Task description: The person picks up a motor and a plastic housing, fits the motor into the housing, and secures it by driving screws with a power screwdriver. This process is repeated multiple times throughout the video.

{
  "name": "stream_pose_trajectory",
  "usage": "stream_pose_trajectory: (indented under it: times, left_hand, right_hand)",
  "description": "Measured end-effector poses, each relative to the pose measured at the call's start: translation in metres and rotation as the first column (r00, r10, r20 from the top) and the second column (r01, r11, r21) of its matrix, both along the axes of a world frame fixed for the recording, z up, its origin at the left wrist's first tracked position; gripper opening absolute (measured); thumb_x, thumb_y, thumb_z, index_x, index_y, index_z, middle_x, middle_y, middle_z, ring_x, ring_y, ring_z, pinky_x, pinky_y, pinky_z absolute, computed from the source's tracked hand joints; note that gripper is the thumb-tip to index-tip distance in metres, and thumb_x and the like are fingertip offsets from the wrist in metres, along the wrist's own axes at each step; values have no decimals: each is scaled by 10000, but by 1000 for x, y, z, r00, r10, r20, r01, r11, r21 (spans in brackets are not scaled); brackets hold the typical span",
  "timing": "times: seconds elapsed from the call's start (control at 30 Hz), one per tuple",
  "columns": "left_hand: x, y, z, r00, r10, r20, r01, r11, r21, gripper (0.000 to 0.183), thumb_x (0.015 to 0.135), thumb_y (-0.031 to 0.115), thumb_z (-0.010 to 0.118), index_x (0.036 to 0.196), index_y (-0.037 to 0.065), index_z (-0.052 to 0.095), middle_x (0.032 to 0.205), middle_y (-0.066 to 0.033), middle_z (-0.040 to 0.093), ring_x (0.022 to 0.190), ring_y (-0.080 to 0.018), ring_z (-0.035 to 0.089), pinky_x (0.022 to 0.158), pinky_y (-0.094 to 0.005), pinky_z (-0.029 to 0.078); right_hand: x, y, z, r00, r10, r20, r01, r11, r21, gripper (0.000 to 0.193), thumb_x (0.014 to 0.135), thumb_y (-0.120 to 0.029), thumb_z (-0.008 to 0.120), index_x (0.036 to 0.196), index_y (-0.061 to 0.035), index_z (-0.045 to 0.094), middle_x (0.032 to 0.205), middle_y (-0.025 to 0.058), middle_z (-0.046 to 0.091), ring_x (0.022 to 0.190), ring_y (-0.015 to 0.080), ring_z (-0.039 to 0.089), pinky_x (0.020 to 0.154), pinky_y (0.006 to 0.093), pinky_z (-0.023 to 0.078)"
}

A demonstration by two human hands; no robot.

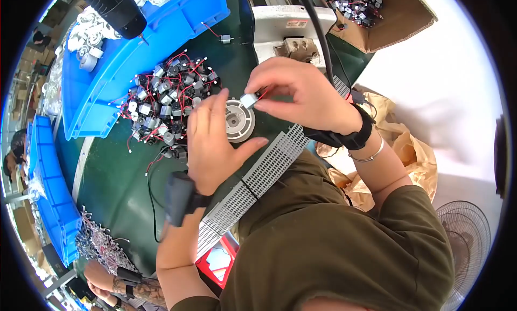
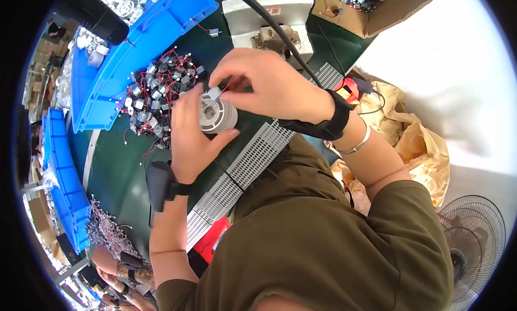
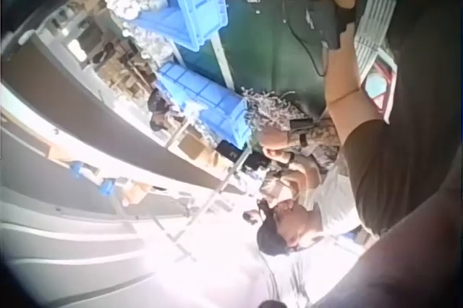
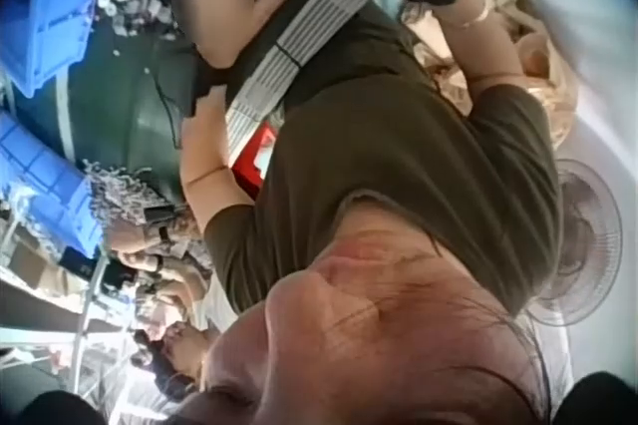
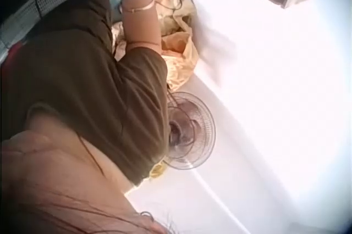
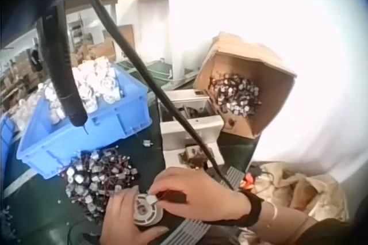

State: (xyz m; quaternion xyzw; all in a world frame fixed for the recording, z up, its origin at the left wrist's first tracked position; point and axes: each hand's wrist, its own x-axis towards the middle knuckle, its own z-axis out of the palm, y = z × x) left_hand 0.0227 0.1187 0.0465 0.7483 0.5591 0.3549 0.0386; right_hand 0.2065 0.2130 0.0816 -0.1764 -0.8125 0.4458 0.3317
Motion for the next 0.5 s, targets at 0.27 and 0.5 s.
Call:
stream_pose_trajectory:
  times: [0.27, 0.5]
  left_hand:
    - [-7, 2, 6, 1000, -13, -8, 12, 999, -50, 766, 596, 169, 812, 1236, -3, 430, 1143, -182, 503, 1020, -363, 494, 858, -439, 417]
    - [-17, 1, 1, 979, -107, 174, 124, 988, -87, 780, 595, 163, 807, 1242, -7, 407, 1182, -186, 480, 1098, -351, 469, 934, -430, 392]
  right_hand:
    - [-18, 1, 10, 974, -11, 228, -73, 930, 360, 259, 714, -17, 694, 955, -48, 603, 908, 88, 599, 802, 261, 600, 692, 312, 499]
    - [-10, 0, 11, 982, -76, 173, 28, 964, 264, 264, 695, -17, 705, 935, -37, 598, 888, 71, 608, 778, 216, 605, 678, 295, 496]
